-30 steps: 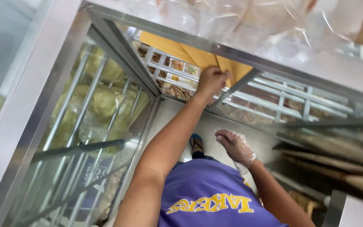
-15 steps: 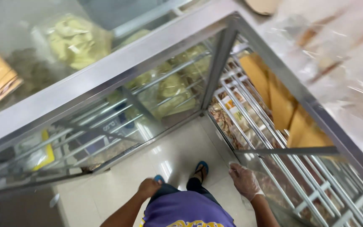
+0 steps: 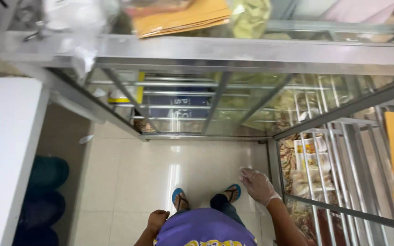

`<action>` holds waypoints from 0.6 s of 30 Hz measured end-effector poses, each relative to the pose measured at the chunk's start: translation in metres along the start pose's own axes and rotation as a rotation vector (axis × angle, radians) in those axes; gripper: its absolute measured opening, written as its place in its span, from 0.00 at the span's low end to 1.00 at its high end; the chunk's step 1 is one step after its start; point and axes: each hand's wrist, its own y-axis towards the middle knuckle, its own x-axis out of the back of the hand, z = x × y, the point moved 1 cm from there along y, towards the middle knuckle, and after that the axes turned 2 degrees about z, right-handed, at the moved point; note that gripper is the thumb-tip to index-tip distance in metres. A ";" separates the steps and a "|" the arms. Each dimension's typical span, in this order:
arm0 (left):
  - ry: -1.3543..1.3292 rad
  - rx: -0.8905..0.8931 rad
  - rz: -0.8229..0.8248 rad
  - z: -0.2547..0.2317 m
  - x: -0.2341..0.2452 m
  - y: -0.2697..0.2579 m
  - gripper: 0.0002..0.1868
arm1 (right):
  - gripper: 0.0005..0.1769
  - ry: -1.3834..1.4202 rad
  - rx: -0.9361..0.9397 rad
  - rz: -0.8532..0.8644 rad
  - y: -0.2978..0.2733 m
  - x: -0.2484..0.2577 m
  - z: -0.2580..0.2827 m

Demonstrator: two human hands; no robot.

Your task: Labeling and sealing bags of food products using tape and labels at a packaging station.

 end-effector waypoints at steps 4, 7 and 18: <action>-0.554 0.072 -0.043 0.037 0.040 0.011 0.04 | 0.36 0.194 0.105 0.210 0.017 0.031 0.102; -0.738 0.085 -0.136 0.078 0.078 0.030 0.19 | 0.18 0.707 -0.142 0.141 0.009 0.140 0.216; 0.135 0.219 -0.110 0.120 0.100 0.045 0.17 | 0.01 0.394 0.445 -0.433 0.290 0.395 0.080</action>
